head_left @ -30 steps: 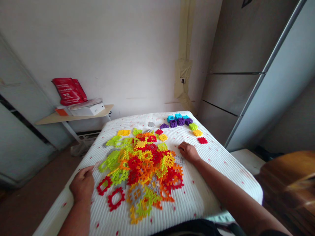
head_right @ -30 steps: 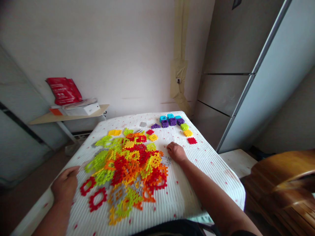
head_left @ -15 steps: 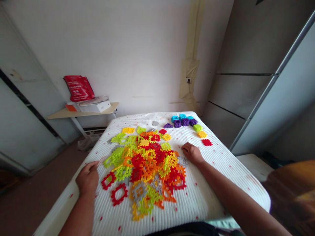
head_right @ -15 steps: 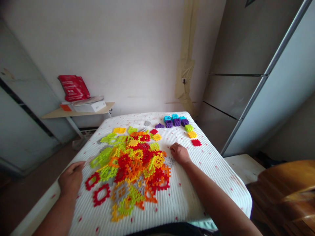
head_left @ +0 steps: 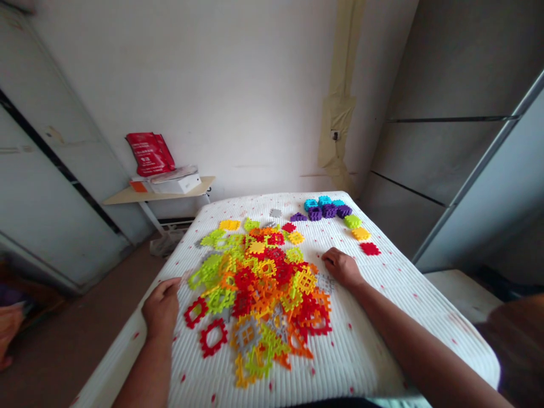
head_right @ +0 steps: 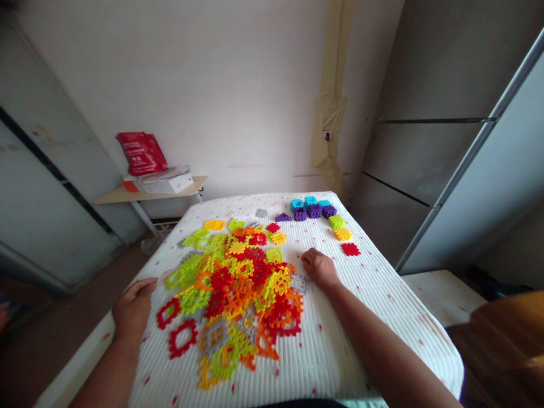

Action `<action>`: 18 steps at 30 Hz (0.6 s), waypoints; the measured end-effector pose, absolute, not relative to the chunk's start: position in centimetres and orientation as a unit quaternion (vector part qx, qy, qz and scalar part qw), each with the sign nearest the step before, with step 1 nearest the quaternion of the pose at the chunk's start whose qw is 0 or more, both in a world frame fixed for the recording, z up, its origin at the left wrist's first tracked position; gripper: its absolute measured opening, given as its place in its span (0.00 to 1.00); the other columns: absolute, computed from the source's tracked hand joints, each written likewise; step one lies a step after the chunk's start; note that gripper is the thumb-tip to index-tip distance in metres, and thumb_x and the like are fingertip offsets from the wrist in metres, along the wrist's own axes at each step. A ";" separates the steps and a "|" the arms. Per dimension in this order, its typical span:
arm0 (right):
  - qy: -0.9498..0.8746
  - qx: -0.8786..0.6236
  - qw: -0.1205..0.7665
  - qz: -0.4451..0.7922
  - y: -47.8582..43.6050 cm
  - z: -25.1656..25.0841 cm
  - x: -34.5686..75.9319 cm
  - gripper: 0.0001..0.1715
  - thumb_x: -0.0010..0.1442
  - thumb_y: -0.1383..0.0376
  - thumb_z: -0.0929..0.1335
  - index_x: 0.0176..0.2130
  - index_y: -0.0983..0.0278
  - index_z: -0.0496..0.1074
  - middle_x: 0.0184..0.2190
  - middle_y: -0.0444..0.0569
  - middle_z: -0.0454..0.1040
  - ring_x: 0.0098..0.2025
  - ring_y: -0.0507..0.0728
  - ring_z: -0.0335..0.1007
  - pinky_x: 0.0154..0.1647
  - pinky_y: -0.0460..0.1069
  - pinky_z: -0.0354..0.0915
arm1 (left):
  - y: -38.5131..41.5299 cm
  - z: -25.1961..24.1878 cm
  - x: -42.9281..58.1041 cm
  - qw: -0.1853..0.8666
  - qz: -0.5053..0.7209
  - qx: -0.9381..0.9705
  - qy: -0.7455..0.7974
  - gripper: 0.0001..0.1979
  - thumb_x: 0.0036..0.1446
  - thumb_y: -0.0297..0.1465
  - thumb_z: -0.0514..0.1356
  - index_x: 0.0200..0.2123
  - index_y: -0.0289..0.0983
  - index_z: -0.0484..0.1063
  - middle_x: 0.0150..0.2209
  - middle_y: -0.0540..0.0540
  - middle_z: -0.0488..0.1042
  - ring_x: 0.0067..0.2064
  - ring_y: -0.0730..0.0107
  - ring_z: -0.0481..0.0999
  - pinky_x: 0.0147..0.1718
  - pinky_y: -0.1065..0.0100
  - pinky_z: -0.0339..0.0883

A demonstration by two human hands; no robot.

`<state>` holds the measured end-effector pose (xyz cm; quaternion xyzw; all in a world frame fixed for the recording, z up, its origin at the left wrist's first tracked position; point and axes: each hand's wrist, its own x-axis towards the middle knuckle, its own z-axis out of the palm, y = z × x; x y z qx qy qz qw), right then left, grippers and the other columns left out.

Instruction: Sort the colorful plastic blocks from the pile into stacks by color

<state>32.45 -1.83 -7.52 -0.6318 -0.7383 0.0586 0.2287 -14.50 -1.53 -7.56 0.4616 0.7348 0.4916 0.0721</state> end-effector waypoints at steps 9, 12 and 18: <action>-0.737 -0.631 0.236 0.052 -1.5 -7.9 32.5 0.13 0.56 0.71 0.61 0.35 0.63 0.73 0.38 0.48 0.73 0.38 0.52 0.69 0.37 0.43 0.61 | -1.7 -0.2 -2.2 0.069 0.357 0.756 0.544 0.16 0.55 0.33 0.49 0.37 0.36 0.74 0.38 0.44 0.77 0.41 0.65 0.73 0.44 0.65 0.66; -0.735 -0.631 0.240 0.059 -1.6 -7.8 32.5 0.13 0.55 0.71 0.61 0.35 0.63 0.74 0.38 0.48 0.73 0.38 0.52 0.69 0.38 0.43 0.61 | -0.3 0.6 3.7 0.099 0.279 0.835 0.463 0.12 0.52 0.28 0.54 0.36 0.40 0.76 0.39 0.48 0.77 0.44 0.69 0.72 0.49 0.68 0.62; -0.733 -0.629 0.252 0.067 -1.7 -7.5 32.5 0.13 0.55 0.70 0.61 0.35 0.62 0.74 0.37 0.48 0.73 0.38 0.52 0.70 0.39 0.44 0.62 | 2.1 -2.0 9.8 0.093 0.176 0.881 0.429 0.17 0.47 0.22 0.57 0.41 0.38 0.75 0.46 0.45 0.75 0.48 0.63 0.70 0.51 0.63 0.60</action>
